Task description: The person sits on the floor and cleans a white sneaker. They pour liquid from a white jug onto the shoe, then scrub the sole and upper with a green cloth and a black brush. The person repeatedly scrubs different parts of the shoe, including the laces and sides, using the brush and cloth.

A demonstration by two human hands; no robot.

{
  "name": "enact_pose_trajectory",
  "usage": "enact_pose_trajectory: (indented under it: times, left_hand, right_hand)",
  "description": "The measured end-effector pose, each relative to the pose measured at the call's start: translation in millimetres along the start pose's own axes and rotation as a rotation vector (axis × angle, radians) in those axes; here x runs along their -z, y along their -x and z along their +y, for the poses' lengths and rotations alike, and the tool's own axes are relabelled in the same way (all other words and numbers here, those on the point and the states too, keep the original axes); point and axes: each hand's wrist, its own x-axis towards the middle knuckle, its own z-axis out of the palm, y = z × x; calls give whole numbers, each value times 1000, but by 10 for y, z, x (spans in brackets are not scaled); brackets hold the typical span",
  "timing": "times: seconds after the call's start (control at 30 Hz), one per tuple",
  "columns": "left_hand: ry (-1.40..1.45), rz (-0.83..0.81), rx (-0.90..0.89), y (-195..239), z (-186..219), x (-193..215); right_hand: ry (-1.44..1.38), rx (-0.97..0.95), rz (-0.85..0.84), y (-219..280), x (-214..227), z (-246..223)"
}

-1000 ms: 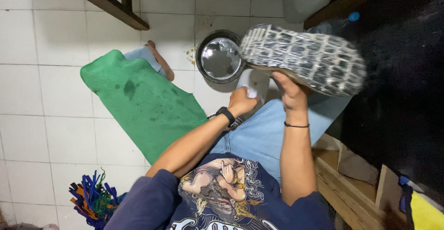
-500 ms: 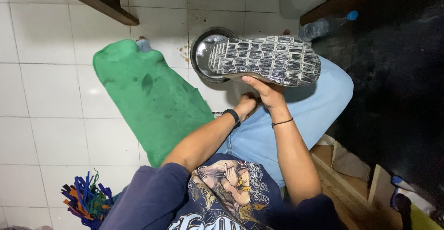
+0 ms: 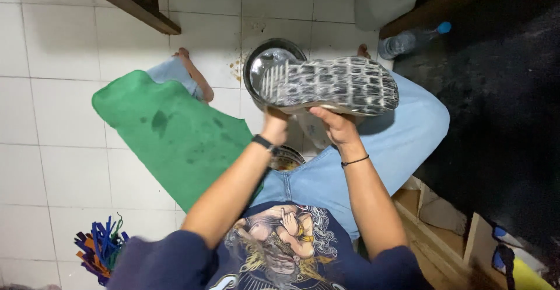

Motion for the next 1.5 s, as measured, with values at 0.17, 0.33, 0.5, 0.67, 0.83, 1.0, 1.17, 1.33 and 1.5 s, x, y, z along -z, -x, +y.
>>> enact_pose_trajectory:
  times: [0.17,0.33,0.5,0.67,0.83,1.0,1.17,1.33,1.5]
  left_hand:
    - [44,-173,-230,242,584,657]
    - [-48,-421,-396,152,805,797]
    - [-199,-217,-604,-61,1495,730]
    - [-517,-270,-811,-202,1856,1063]
    - [-708,-142,-839,-358,1852,1206]
    - [-898,-192,-818,-504,1698,1239]
    - [-896,-202,-807,-481,1713,1289]
    - [-870,-174,-771,-443,1688,1328]
    - [-950,-156,-744,-483,1662,1331]
  right_hand:
    - [-141,74,-57,-335,1173,1287]
    - [-18,129,-201,-394,921,1188]
    - [494,70,-122,-330,-230,-306]
    - [1316,-445,-271,-202,-346,-1066]
    - [1740,-1321,-414,-149,-3,-525]
    - [1729,-1258,-196,-147,66,-257]
    - [1701,-1256,-157,-232,337,-91]
    - [1798,-1013,-210,-191,527,-51]
    - [1579,-473,128,-143,871,86]
